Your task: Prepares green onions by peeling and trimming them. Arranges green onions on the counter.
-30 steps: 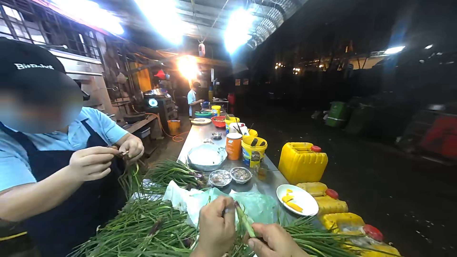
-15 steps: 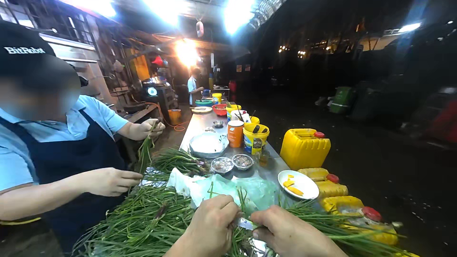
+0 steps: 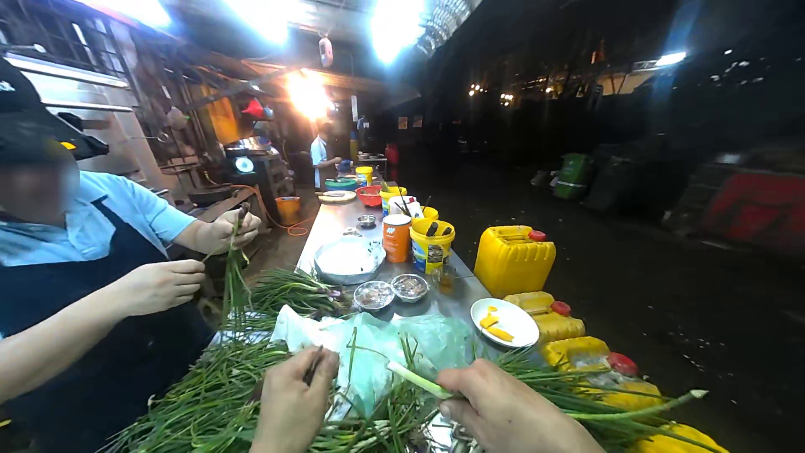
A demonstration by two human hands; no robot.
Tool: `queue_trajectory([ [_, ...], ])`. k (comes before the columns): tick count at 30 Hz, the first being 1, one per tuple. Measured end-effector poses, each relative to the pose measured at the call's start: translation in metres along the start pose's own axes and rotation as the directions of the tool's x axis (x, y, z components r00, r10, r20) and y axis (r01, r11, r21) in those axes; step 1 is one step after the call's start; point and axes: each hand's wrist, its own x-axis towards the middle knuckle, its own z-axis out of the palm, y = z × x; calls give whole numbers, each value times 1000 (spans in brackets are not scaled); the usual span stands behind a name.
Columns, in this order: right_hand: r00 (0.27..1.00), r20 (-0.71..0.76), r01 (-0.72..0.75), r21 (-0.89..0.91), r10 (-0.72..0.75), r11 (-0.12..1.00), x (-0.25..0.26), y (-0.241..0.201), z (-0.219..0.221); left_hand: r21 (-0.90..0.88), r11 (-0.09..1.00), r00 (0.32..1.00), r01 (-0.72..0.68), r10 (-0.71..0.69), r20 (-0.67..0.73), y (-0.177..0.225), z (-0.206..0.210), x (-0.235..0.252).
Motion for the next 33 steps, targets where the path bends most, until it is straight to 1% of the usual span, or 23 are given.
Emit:
queue_trajectory([
  [1, 1000, -5, 8, 24, -8, 1000, -1, 4, 1, 45, 999, 997, -10, 6, 74, -9, 2, -8],
  [3, 999, -17, 35, 79, -34, 996, -1, 13, 4, 128, 992, 966, 12, -45, 254, -20, 11, -26],
  [4, 998, -28, 57, 116, -54, 992, -1, 18, 6, 141, 989, 945, 42, -85, 316, -25, 17, -35],
  [5, 997, -44, 77, 154, -71, 985, 0, 22, 7, 135, 989, 937, 62, -104, 334, -30, 25, -44],
  [7, 993, -85, 99, 253, -80, 962, 1, 29, 9, 84, 995, 960, 57, -78, 268, -43, 42, -66],
  [9, 987, -148, 111, 355, -61, 928, 0, 29, 6, 52, 998, 989, 19, -26, 143, -50, 57, -85],
  [10, 982, -180, 122, 400, -53, 908, -1, 27, 1, 89, 996, 993, 3, -14, 117, -44, 60, -90],
  [11, 977, -209, 137, 436, -48, 889, -2, 23, -3, 160, 987, 990, -2, -21, 140, -29, 58, -93],
  [12, 973, -228, 150, 469, -44, 870, -3, 18, -7, 251, 968, 964, 18, -83, 252, -6, 50, -94],
  [13, 968, -246, 163, 504, -40, 848, -3, 14, -11, 353, 935, 898, 42, -190, 396, 12, 44, -92],
  [14, 960, -276, 192, 533, -45, 824, -3, 10, -15, 441, 896, 820, 47, -287, 495, 15, 42, -90],
  [15, 947, -318, 232, 563, -51, 793, -2, 7, -18, 481, 875, 780, 60, -342, 524, 13, 44, -90],
  [16, 929, -365, 281, 594, -58, 753, 0, 4, -22, 453, 888, 807, 82, -326, 493, 4, 47, -93],
  [17, 908, -413, 335, 622, -68, 708, 2, 0, -26, 360, 929, 880, 88, -242, 408, -13, 52, -99],
  [18, 888, -454, 380, 645, -68, 662, 4, -4, -30, 218, 972, 938, 83, -150, 313, -23, 55, -100],
  [19, 870, -490, 415, 666, -55, 620, 8, -9, -33, 81, 996, 969, 47, -65, 240, -27, 56, -97],
  [20, 853, -521, 442, 683, -36, 582, 13, -14, -36, -60, 998, 980, 28, -15, 199, -20, 55, -89],
  [22, 816, -578, 495, 707, 9, 505, 23, -25, -39, -340, 941, 979, 1, 68, 192, 12, 51, -72],
  [24, 767, -637, 549, 715, 79, 433, 35, -38, -40, -526, 850, 964, -21, 157, 215, 45, 52, -54],
  [26, 708, -686, 609, 712, 165, 349, 44, -50, -41, -573, 819, 953, -11, 183, 243, 72, 57, -37],
  [28, 647, -721, 681, 693, 250, 237, 49, -59, -41, -620, 781, 939, 74, 154, 306, 85, 63, -24],
  [31, 555, -763, 785, 612, 330, 96, 52, -58, -47, -741, 644, 922, 193, 140, 362, 84, 70, -7],
  [33, 540, -777, 807, 587, 324, 63, 50, -46, -47, -769, 594, 904, 235, 157, 398, 81, 66, 3],
])
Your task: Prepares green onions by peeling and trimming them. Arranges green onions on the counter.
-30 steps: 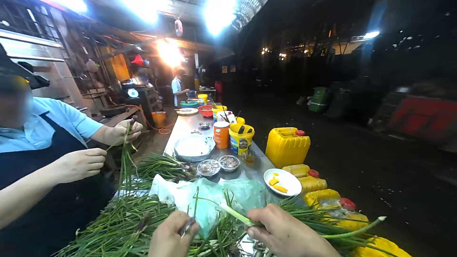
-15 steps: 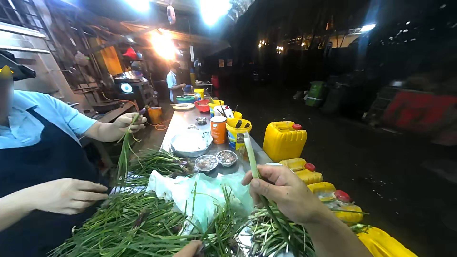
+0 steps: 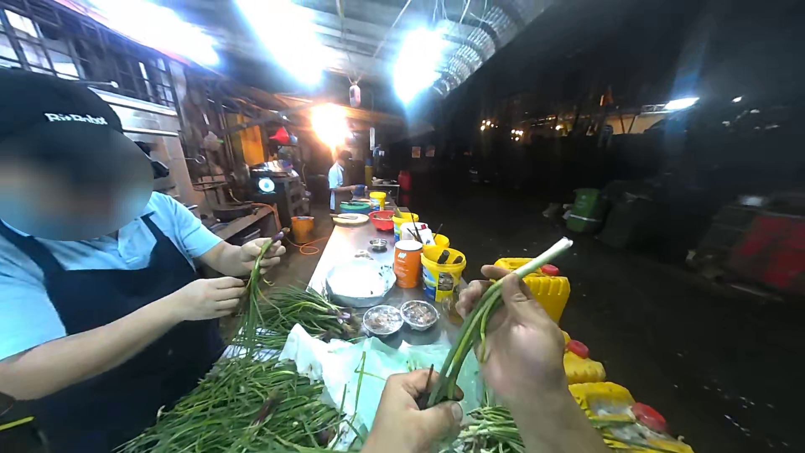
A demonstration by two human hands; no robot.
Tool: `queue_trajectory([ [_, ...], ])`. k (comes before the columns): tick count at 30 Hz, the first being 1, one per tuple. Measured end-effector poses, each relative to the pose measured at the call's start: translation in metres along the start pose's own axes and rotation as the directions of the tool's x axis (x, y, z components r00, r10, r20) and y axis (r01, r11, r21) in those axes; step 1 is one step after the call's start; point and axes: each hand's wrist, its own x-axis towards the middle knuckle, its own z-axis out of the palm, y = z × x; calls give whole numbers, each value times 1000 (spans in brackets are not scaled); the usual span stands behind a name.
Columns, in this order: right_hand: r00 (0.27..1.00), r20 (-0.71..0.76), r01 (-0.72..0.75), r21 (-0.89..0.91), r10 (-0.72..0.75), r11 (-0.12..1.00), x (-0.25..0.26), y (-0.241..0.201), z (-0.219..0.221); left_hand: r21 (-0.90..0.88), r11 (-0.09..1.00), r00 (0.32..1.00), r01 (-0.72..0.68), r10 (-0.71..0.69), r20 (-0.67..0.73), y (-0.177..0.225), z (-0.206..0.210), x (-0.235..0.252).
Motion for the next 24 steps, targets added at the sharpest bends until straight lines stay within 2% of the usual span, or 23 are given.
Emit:
queue_trajectory([
  [3, 988, 105, -104, -89, 113, 991, -5, 11, -25, 64, 997, 996, 46, -51, 76, 12, -10, 12],
  [5, 959, 101, -242, -194, 265, 951, -13, 23, -34, 137, 984, 985, 113, -129, 116, 21, -12, 17],
  [7, 940, 45, -319, -243, 339, 916, -22, 31, -38, 155, 971, 969, 182, -203, 138, 22, -11, 15],
  [14, 955, -163, -248, 25, 249, 968, -17, 13, -44, 19, 924, 910, 383, -381, 166, 4, -39, -12],
  [19, 964, -187, -169, 124, 191, 978, -4, 3, -58, -122, 906, 907, 406, -383, 177, -7, -65, -32],
  [24, 965, -206, -136, 119, 159, 983, 1, -3, -56, -126, 886, 891, 447, -427, 157, -4, -77, -43],
])
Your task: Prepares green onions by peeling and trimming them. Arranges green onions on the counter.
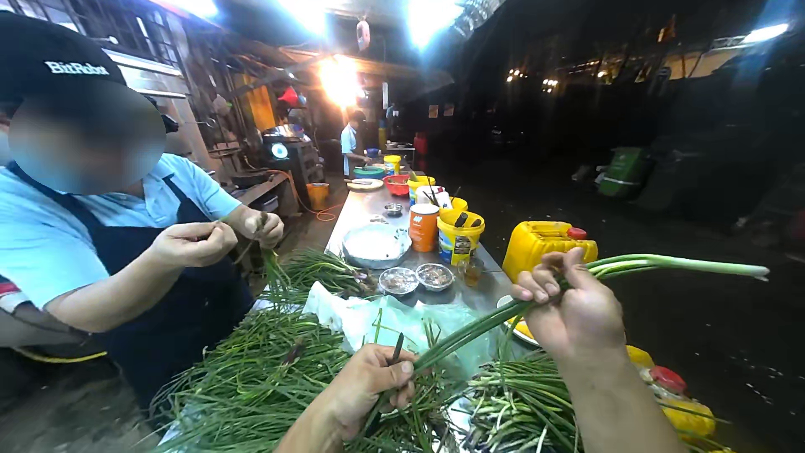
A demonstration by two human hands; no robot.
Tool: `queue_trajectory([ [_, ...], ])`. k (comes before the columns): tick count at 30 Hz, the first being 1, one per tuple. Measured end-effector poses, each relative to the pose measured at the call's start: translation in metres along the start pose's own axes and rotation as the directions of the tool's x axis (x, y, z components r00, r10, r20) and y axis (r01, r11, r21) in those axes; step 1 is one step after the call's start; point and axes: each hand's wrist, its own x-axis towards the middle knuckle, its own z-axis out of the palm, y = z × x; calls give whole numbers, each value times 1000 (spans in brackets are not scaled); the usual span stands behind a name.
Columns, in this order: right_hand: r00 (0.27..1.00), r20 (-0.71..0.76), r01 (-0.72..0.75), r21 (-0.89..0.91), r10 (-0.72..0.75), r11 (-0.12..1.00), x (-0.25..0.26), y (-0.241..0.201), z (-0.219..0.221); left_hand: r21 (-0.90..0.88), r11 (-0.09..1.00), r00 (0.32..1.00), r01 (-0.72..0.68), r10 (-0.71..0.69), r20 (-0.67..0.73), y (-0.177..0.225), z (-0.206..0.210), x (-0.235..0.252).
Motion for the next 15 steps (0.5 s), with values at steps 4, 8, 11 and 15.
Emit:
queue_trajectory([
  [4, 999, 34, 33, -21, -32, 999, 1, -4, 3, -4, 1000, 999, 24, -24, -29, 1, -5, -8],
  [8, 997, 56, 52, -25, -50, 998, 2, -8, 3, -19, 1000, 999, 22, -23, -49, -1, -9, -15],
  [11, 994, 88, 62, -11, -60, 998, 1, -9, 2, -35, 999, 997, 19, -21, -69, -3, -11, -18],
  [15, 990, 123, 67, 12, -68, 998, 1, -11, 1, -56, 998, 997, 20, -24, -75, -2, -11, -19],
])
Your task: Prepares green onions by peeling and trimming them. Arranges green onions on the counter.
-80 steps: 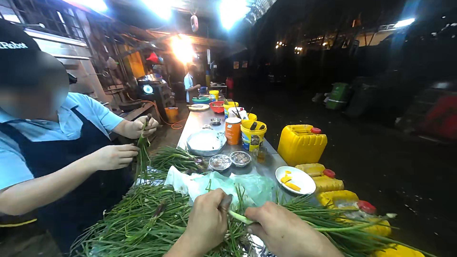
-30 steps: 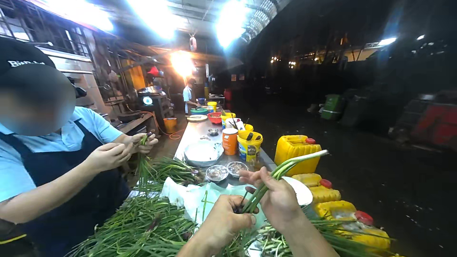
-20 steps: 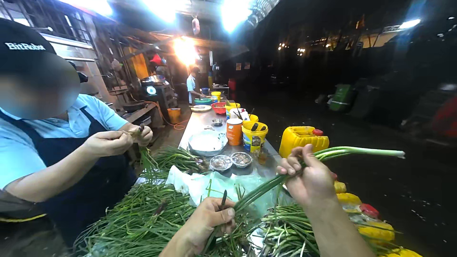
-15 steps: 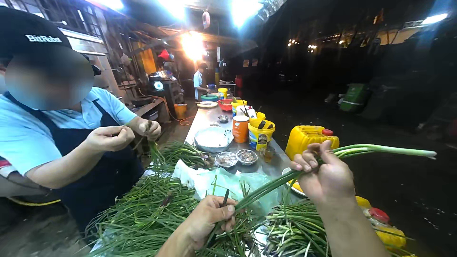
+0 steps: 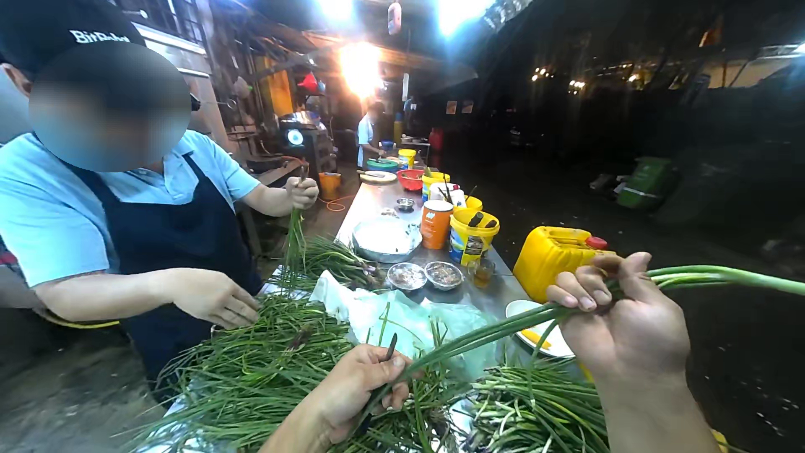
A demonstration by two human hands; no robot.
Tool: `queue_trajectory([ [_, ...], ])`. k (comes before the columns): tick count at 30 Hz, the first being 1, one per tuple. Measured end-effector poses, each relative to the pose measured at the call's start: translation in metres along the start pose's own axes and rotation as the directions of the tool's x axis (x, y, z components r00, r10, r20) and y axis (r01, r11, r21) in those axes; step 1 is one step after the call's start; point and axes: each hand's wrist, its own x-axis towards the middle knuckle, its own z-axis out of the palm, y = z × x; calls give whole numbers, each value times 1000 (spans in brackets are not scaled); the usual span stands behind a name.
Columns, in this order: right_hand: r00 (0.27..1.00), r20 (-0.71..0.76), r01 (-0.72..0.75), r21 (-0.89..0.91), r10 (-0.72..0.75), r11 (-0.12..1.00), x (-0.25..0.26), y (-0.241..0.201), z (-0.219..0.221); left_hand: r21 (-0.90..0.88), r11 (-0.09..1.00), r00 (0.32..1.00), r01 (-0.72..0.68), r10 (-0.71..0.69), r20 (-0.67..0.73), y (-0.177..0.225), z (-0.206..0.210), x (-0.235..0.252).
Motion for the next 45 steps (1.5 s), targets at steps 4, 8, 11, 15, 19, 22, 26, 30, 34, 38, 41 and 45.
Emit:
queue_trajectory([
  [4, 1000, 23, 20, 9, -20, 1000, 1, -2, 0, 4, 1000, 1000, 7, -7, 2, 2, 2, 0],
  [8, 998, 44, 51, 10, -52, 999, 2, -7, -5, 58, 998, 999, -14, 12, 30, 0, -4, -2],
  [11, 997, 34, 73, 0, -73, 997, 3, -11, -8, 161, 986, 999, -32, 28, 22, -2, -8, -4],
  [15, 995, 37, 90, -9, -89, 996, 4, -14, -11, 451, 892, 997, -40, 65, -40, 1, -7, -8],
  [19, 993, 45, 110, -26, -109, 994, 3, -17, -10, 725, 686, 973, 60, 123, -197, 2, -3, -10],
  [22, 990, 82, 117, -13, -116, 993, 3, -18, -12, 791, 605, 937, 86, 221, -271, -4, -2, -8],
  [26, 982, 133, 139, -17, -135, 990, -3, -13, -11, 726, 662, 788, 187, 340, -513, -22, 7, 8],
  [30, 974, 45, 225, -88, -222, 970, -11, 0, -8, -35, 990, 504, -138, 40, -863, -36, 12, 37],
  [34, 970, -114, 211, -61, -217, 976, -6, -9, -13, 400, 901, 735, 168, 156, -660, -54, -22, 27],
  [38, 957, -227, 182, -8, -179, 983, -3, -17, -25, 883, 292, 868, 368, 232, -439, -61, -24, 15],
  [41, 942, -300, 163, 14, -151, 987, -4, -17, -30, 905, 419, 667, 76, 653, -358, -66, -18, 18],
  [45, 939, -319, 150, 28, -133, 988, -6, -17, -34, 898, 357, 499, -257, 845, -192, -48, 3, 21],
])
